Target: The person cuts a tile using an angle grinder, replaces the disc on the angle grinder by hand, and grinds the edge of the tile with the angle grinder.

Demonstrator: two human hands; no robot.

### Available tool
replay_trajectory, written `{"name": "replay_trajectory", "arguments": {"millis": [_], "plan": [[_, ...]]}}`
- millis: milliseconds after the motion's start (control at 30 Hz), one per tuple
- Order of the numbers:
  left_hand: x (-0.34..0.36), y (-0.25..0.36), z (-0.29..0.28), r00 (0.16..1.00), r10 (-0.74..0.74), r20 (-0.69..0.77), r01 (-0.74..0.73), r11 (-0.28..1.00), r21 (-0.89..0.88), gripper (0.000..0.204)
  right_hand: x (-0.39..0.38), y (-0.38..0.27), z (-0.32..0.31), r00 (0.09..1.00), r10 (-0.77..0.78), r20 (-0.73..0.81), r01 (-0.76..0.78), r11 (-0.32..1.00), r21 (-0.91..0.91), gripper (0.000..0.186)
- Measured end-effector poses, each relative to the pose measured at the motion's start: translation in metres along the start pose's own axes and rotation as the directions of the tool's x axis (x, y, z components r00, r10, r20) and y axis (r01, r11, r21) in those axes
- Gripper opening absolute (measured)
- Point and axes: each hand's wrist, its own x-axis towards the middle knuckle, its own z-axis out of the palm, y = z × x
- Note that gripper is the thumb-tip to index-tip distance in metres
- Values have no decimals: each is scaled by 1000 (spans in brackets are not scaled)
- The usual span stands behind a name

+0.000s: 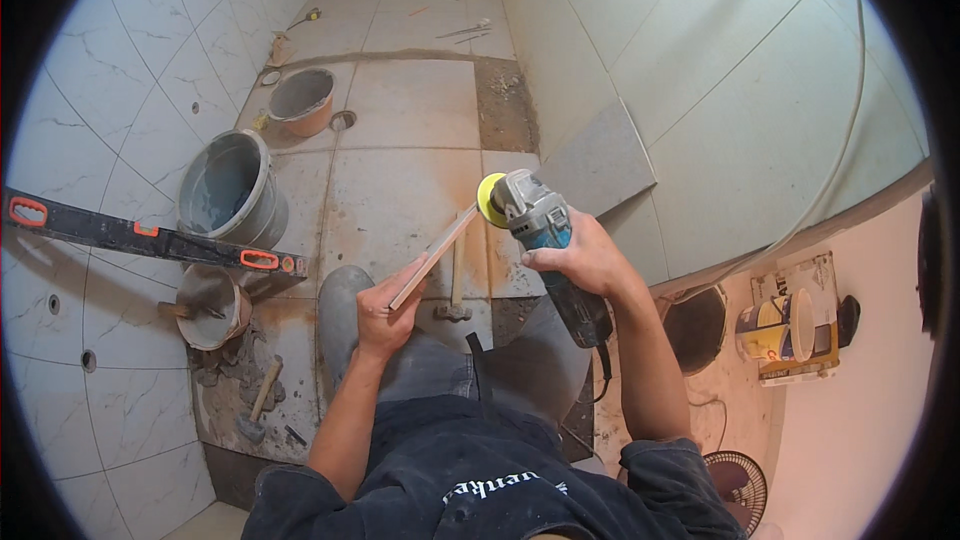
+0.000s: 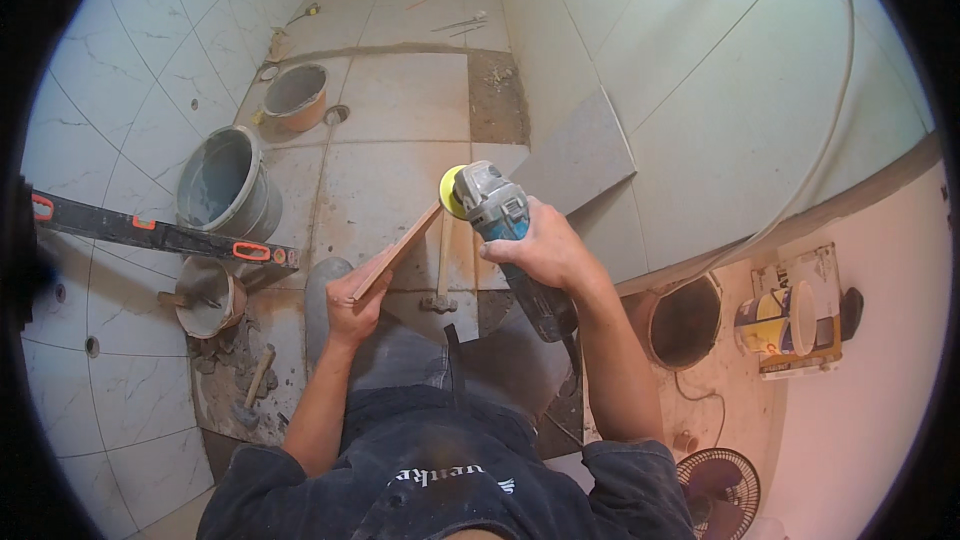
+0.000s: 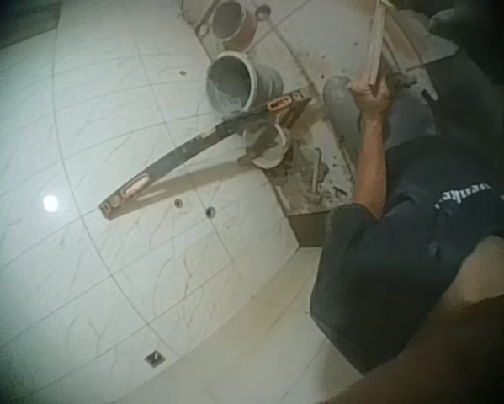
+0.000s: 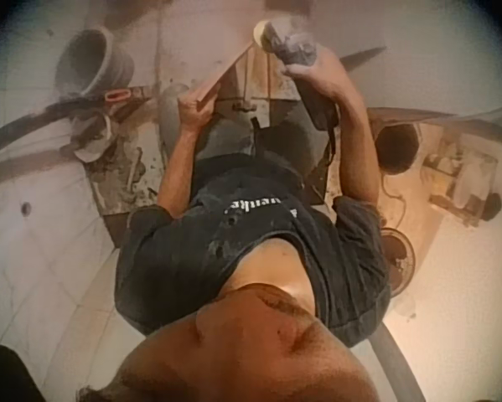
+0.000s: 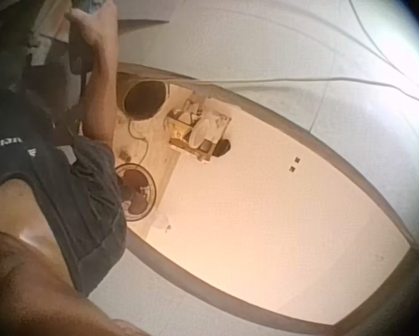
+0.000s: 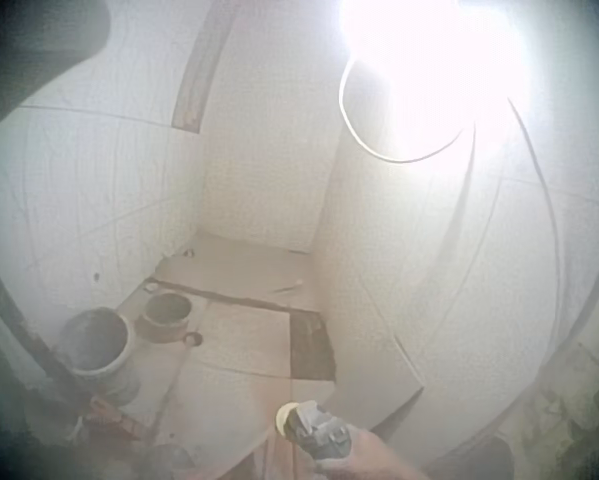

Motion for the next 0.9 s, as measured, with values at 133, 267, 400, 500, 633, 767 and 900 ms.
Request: {"name": "replay_trajectory", "arguments": {"millis": [133, 267, 400, 500, 633, 767, 900], "plan": [[-1, -1, 0, 1000, -13, 14, 13, 1000, 2, 42, -9, 2, 9, 998, -63, 8, 63, 998, -6, 61], [-2, 0, 1, 1000, -11, 8, 11, 1000, -7, 43, -11, 1, 12, 998, -52, 35, 51, 999, 19, 61], [-3, -1, 2, 1000, 2, 2, -2, 1000, -8, 42, -7, 0, 5, 999, -46, 8, 46, 999, 0, 60], [-4, -3, 2, 1000, -13, 0, 13, 1000, -17, 42, -1, 0, -5, 1000, -7, 7, 7, 1000, 20, 56], [-4, -7, 2, 1000, 6, -10, -7, 1000, -29, 41, 3, 4, -7, 999, 47, 11, -48, 998, 42, 50], [-2, -4, 2, 1000, 24, 5, -24, 1000, 4, 42, -2, 2, -4, 1000, 4, 13, -5, 997, 77, 52], [-2, 3, 2, 1000, -4, 27, 5, 1000, -7, 42, -4, 5, 5, 1000, -13, 17, 13, 1000, 6, 57]]}}
